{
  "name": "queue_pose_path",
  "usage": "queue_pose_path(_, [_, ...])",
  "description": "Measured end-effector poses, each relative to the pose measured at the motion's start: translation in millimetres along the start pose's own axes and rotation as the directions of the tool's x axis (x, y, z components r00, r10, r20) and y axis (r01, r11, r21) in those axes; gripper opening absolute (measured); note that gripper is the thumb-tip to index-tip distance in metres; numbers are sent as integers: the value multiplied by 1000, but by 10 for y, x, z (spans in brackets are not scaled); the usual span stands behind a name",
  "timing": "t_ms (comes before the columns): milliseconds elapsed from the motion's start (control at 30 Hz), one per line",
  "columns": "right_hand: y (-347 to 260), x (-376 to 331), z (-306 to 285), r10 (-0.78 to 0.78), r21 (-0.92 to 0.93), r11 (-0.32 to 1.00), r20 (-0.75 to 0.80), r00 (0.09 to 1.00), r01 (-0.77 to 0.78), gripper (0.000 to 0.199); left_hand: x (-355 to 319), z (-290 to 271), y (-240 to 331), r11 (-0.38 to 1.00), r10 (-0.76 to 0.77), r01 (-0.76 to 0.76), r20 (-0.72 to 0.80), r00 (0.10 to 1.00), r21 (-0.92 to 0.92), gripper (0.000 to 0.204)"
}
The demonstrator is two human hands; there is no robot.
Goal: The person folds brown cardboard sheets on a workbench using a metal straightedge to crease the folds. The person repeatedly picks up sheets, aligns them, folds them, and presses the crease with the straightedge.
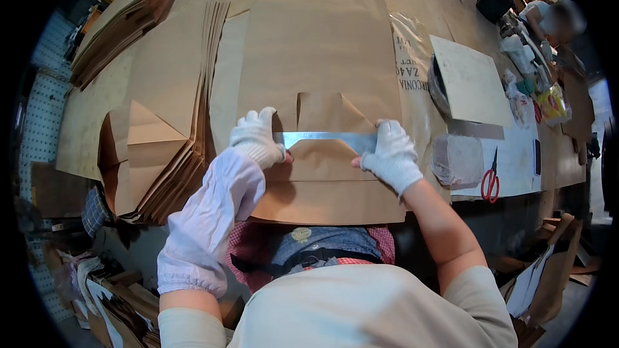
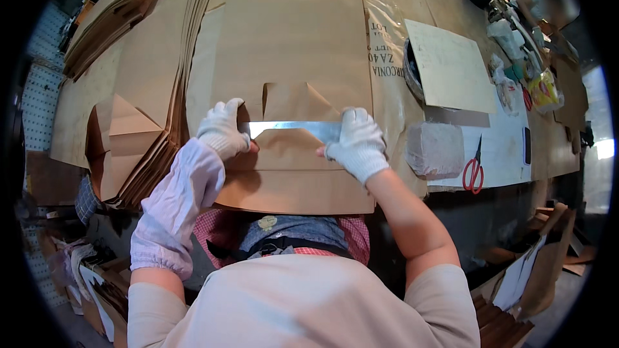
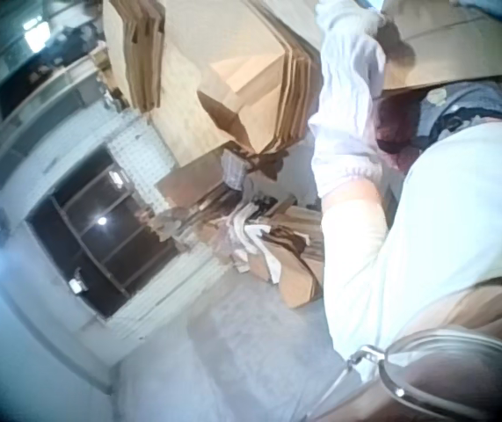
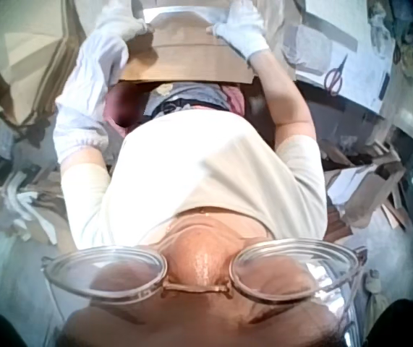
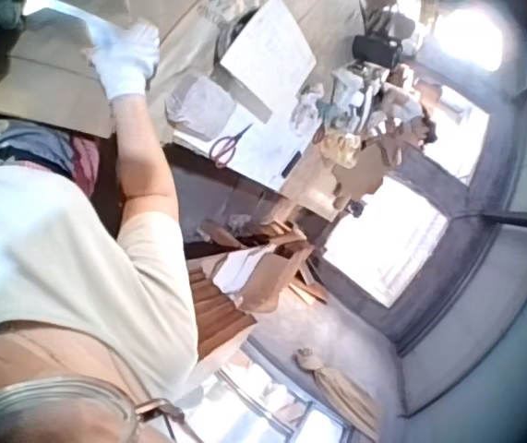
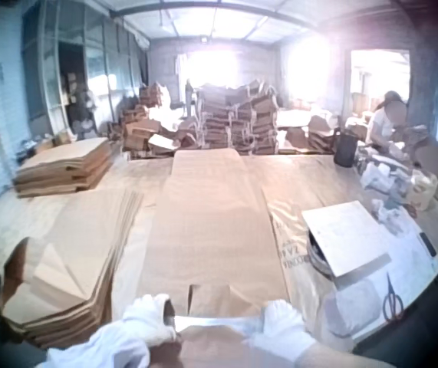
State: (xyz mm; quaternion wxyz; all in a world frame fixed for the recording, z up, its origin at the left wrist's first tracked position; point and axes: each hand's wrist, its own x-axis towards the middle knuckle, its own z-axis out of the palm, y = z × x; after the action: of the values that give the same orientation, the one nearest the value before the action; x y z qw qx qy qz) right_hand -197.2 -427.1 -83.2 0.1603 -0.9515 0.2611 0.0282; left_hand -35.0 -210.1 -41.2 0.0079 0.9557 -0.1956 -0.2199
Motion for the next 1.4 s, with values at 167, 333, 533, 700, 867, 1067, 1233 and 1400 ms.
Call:
queue_pose_path(167, [-371,426,-370,133,-143,985,271,953,-96,71,225,-238,93,996,-87,87,227,970,10,79])
queue_pose_path(333, [97,135,364,-506,88,847,-174,845,525,46,187,574,-455,759,639,-638,-331,694,127,80])
queue_pose_path(533, [-139,-125,178,-655,171,741,-33,755,650,77,-285,503,-143,629,741,-777,-313,595,12,90])
queue_pose_path(700, [0,-62,215,-518,607,588,-225,825,534,69,-171,464,-253,637,608,-654,-256,752,-407,77])
queue_pose_path(867, [145,-44,68,-356,151,889,-367,859,433,52,-277,188,-732,983,-17,-18,-191,981,-183,52])
queue_pose_path(1067, [353,731,-100,0,529,849,-7,1000,4,49,-119,129,-860,903,-205,241,134,969,-356,31])
queue_pose_path(1233, [616,840,43,-348,-217,938,-589,729,272,37,-69,574,-1159,778,-21,-74,-144,989,-624,17])
queue_pose_path(1400, [364,-463,36,-181,74,977,-184,966,198,27,-418,-112,-1107,297,-44,-105,-124,991,-949,7])
